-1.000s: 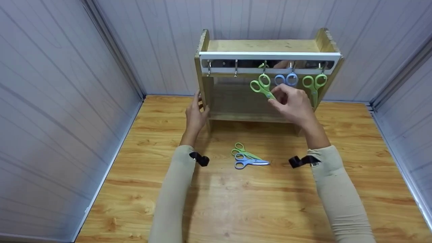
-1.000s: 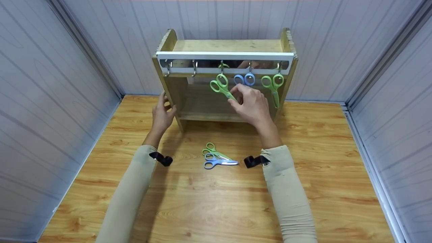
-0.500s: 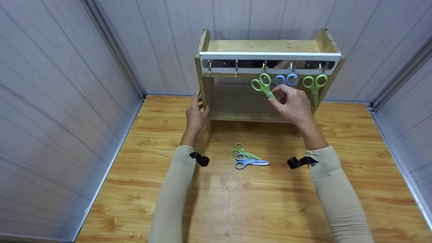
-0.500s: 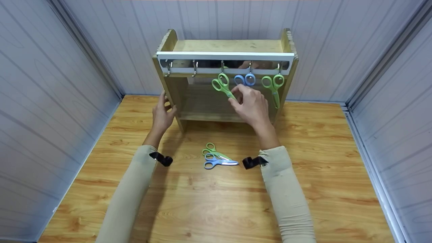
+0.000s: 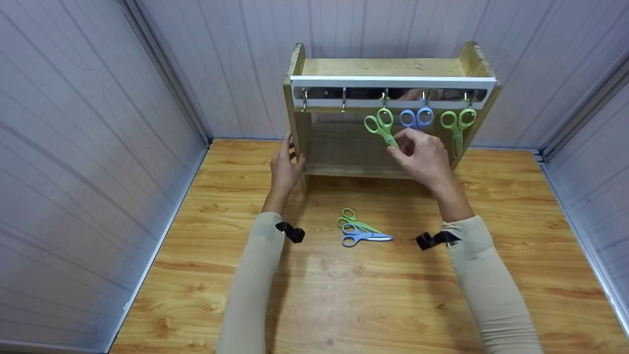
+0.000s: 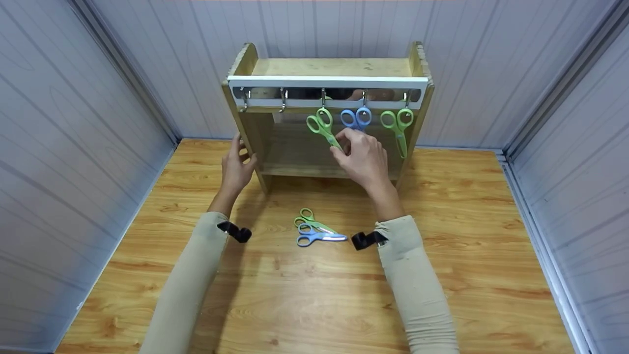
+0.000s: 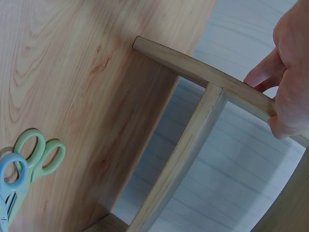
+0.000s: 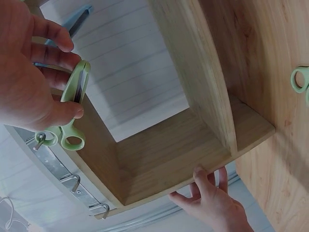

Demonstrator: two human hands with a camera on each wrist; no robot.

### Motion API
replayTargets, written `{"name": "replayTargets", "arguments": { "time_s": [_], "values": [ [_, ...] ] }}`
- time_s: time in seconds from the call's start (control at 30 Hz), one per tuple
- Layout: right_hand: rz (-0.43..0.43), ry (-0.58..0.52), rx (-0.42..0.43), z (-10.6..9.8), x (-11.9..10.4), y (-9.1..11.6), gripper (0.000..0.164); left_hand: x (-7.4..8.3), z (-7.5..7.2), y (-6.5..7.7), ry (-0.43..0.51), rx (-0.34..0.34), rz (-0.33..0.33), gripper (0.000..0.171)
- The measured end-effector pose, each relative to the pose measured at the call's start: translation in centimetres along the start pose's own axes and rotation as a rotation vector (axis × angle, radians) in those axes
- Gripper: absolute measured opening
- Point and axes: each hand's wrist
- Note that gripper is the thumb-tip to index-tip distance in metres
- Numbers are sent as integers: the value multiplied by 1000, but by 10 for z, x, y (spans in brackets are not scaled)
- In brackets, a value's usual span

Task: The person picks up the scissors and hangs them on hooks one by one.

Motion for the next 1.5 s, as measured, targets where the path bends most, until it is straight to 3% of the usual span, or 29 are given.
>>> {"name": "replayTargets", "arguments": {
  "time_s": [0.4, 0.8, 1.5],
  "values": [
    [11, 8, -8, 9, 3, 2, 23, 0, 0, 0, -2, -3, -24, 71],
    [43, 18, -31, 18, 8, 3, 25, -1, 0, 0, -10, 4, 4, 71],
    [62, 31, -78, 30, 12, 5, 32, 2, -1, -1, -11, -17, -35, 72]
  ]
}}
Point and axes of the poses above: each hand's wrist, its own y-axis away from the middle knuckle, its own z-axis out of the palm, x = y × z, and after that the axes turned 13 degrees about z, right-handed
